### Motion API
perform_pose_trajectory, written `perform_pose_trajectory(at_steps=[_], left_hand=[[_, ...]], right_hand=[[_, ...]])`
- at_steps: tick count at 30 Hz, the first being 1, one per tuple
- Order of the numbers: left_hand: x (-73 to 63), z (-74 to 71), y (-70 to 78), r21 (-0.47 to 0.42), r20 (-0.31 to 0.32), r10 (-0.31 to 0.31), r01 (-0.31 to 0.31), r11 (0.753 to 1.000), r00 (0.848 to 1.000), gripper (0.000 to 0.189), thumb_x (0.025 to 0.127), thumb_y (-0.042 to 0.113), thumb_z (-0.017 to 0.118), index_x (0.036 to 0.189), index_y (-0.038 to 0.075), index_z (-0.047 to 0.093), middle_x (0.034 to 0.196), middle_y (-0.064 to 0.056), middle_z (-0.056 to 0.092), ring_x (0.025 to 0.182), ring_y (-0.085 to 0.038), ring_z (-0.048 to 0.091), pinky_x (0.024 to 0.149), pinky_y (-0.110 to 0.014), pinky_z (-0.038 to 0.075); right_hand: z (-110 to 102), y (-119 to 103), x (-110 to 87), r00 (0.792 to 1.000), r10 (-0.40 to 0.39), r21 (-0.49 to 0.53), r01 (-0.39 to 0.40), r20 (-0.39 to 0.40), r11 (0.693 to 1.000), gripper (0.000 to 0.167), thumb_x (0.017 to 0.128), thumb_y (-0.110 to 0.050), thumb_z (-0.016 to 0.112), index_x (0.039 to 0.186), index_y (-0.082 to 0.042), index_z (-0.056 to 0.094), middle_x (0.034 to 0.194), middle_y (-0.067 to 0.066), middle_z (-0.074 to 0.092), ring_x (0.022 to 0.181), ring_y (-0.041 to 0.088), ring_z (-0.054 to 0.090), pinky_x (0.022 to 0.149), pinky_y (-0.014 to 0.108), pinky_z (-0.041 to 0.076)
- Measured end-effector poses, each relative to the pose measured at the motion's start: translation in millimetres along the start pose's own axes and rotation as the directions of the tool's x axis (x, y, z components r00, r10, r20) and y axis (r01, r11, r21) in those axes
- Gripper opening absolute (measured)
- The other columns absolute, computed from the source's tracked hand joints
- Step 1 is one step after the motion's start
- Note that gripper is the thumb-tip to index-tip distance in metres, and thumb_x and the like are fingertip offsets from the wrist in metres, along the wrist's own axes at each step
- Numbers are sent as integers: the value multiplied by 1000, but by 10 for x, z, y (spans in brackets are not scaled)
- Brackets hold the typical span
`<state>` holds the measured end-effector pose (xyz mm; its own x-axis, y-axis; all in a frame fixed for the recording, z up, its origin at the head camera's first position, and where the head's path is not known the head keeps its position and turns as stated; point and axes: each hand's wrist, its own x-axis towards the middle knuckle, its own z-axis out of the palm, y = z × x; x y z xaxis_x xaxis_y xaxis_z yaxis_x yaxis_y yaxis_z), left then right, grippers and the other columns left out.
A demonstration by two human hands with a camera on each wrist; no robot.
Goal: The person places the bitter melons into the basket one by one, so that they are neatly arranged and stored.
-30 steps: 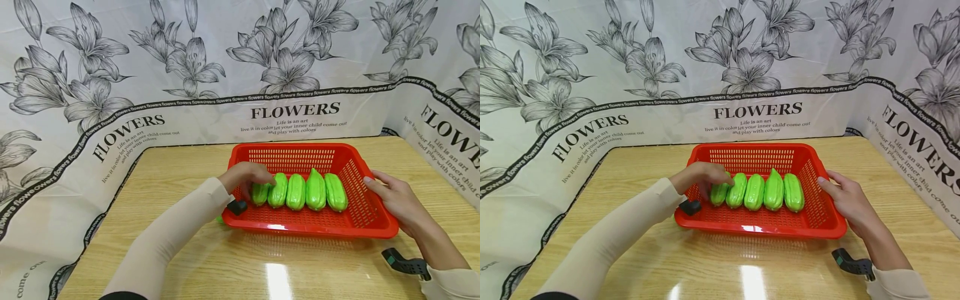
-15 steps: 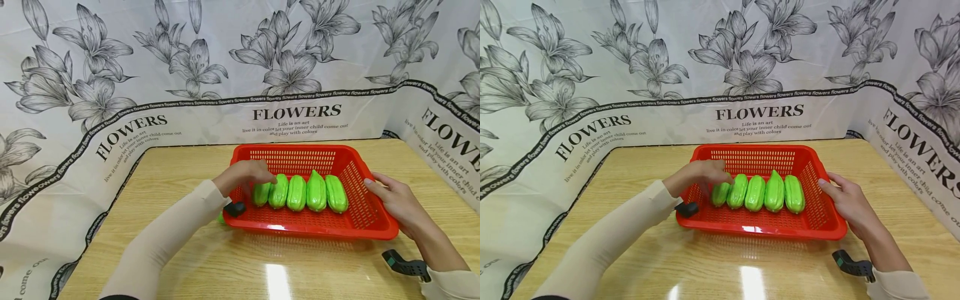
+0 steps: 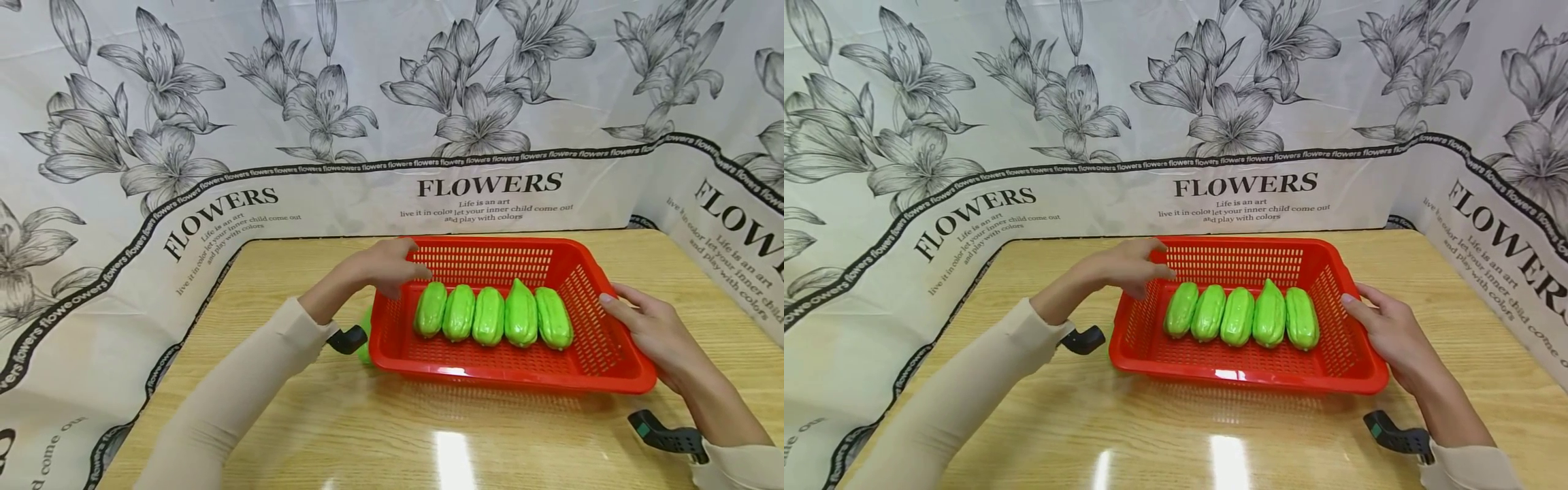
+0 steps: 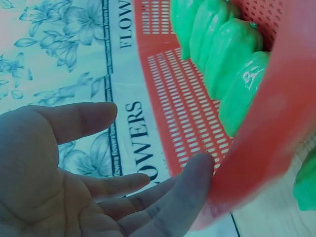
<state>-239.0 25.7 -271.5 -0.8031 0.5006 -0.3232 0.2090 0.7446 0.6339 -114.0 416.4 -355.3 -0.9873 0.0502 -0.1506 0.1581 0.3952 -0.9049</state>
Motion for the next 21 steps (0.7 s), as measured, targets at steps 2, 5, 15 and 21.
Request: perform_pose_trajectory(at_steps=[2, 5, 15, 21], left_hand=[[-50, -23, -28, -22, -11, 5, -5, 1000, 1000, 74, 98, 35, 65, 156, 4, 32, 135, -15, 54, 57, -18, 60, 62, -30, 60], [-147, -64, -68, -58, -46, 12, -15, 998, 999, 71, 97, 34, 65, 154, 6, 34, 115, -14, 60, 59, -19, 58, 62, -33, 61], [-373, -215, -474, -142, -172, -73, 49, 989, 982, 67, 96, 32, 65, 153, 10, 38, 119, -12, 63, 84, -28, 66, 65, -38, 62], [-410, -99, -771, -182, -139, -184, 158, 971, 973, 67, 96, 32, 65, 149, -1, 40, 135, -20, 55, 98, -36, 69, 65, -39, 63]], right_hand=[[-4, 6, 3, 1000, 0, 2, 0, -1, 1000, 80, 107, -44, 46, 159, 4, 10, 101, -15, 60, 84, 9, 71, 70, 43, 63], [-6, 7, 4, 1000, 1, 5, -1, -1, 1000, 80, 107, -44, 46, 159, 4, 10, 100, -16, 61, 84, 9, 71, 70, 42, 63], [-1, -6, 12, 1000, 3, 7, -3, -1, 1000, 82, 106, -47, 47, 160, 3, 11, 98, -18, 61, 84, 11, 71, 71, 43, 63], [-3, -2, 10, 1000, 3, 13, -3, 2, 1000, 81, 106, -46, 47, 159, 3, 10, 98, -20, 61, 84, 11, 71, 71, 43, 63]])
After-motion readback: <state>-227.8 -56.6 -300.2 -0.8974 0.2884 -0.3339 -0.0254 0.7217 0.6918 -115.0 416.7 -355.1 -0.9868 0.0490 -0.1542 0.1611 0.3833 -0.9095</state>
